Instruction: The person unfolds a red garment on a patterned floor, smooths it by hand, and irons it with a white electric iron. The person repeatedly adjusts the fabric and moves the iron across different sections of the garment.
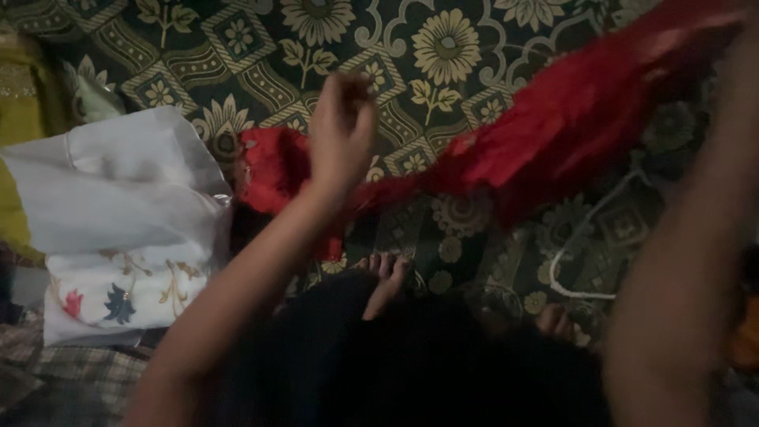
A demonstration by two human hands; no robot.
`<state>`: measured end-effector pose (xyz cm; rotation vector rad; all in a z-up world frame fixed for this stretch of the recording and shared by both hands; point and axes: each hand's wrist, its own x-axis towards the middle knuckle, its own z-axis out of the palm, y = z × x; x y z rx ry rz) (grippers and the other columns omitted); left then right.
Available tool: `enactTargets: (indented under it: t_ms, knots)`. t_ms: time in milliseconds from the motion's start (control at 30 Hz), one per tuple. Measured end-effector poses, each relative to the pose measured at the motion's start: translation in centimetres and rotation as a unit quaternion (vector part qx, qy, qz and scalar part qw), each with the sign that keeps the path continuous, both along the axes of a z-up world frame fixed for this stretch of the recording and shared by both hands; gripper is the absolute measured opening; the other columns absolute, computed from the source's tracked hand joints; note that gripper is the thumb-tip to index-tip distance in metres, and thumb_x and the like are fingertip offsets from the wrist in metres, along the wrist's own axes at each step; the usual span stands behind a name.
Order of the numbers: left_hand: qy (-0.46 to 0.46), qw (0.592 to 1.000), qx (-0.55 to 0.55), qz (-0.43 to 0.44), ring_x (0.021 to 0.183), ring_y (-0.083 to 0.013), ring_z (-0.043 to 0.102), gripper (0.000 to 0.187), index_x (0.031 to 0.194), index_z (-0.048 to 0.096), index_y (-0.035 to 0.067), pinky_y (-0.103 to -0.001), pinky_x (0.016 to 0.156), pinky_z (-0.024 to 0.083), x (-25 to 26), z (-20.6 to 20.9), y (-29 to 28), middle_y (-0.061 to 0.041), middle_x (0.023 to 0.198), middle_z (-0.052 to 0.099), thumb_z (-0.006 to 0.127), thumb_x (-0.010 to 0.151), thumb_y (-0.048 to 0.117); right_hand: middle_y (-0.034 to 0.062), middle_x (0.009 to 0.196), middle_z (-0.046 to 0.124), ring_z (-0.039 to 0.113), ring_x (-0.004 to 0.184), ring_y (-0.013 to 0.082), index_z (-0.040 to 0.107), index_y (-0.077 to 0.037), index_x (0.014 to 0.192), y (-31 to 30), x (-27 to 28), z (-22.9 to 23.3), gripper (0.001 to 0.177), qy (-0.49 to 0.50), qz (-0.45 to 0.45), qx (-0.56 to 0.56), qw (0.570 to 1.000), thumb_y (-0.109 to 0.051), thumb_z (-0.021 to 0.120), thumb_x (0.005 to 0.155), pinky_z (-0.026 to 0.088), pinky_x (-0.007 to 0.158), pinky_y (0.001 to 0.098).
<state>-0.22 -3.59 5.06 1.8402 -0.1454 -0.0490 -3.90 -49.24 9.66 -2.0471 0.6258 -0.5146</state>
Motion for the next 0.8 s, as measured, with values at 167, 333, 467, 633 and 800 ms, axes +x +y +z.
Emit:
enactTargets:
  t_ms: [167,333,467,633,800]
  knots:
    - [-0.152,0.929,0.299,-0.156,0.082,-0.0299,0.066,0.026,0.119,0.061,0.011,-0.040,0.066,0.052,-10.3,-4.4,6.4,-0.011,0.102,0.062,0.067,0.094,0.013,0.0115,0.132,0.066,0.066,0.122,0.0220,0.059,-0.005,0.137,12.7,-4.5,-5.9,0.019,-0.102,0.154,-0.090,0.979,-0.002,0.053,0.119,0.054,0.105,0.0356]
    - [-0.057,0.790,0.569,-0.220,0.119,-0.0328,0.054,0.037,0.121,0.062,0.016,-0.055,0.095,0.046,-17.3,-8.9,10.1,-0.014,0.128,0.054,0.063,0.086,0.027,0.0179,0.138,0.055,0.062,0.110,0.0316,0.061,-0.009,0.138,26.4,-7.7,-7.4,0.045,0.115,0.289,-0.114,0.944,0.004,0.057,0.094,0.054,0.088,0.0439]
    - [-0.258,0.791,0.555,-0.011,0.141,-0.0452,0.034,0.047,0.128,0.058,0.011,-0.077,0.110,0.027,-11.8,-7.6,13.0,-0.019,0.137,0.042,0.070,0.091,0.036,0.0177,0.148,0.050,0.056,0.126,0.0398,0.056,-0.012,0.148,26.9,-6.5,-9.6,0.049,0.112,0.341,-0.149,0.921,-0.009,0.067,0.101,0.052,0.093,0.0477]
    - [-0.123,0.882,0.447,-0.084,0.138,-0.0548,0.038,0.057,0.142,0.056,0.005,-0.063,0.106,0.045,-2.5,-4.1,12.8,-0.031,0.150,0.037,0.066,0.086,0.002,0.0145,0.152,0.050,0.056,0.136,0.0371,0.053,-0.012,0.142,23.5,-4.4,-11.0,0.043,0.178,0.351,-0.123,0.911,-0.019,0.070,0.102,0.050,0.108,0.0486]
    - [-0.201,0.890,0.401,-0.075,0.143,-0.0480,0.042,0.057,0.146,0.054,0.008,-0.053,0.113,0.048,5.6,-3.8,12.8,-0.028,0.154,0.039,0.061,0.092,-0.009,0.0231,0.156,0.042,0.048,0.137,0.0444,0.045,-0.002,0.152,22.7,-2.4,-11.2,0.062,0.145,0.320,-0.166,0.921,-0.015,0.071,0.098,0.046,0.106,0.0517]
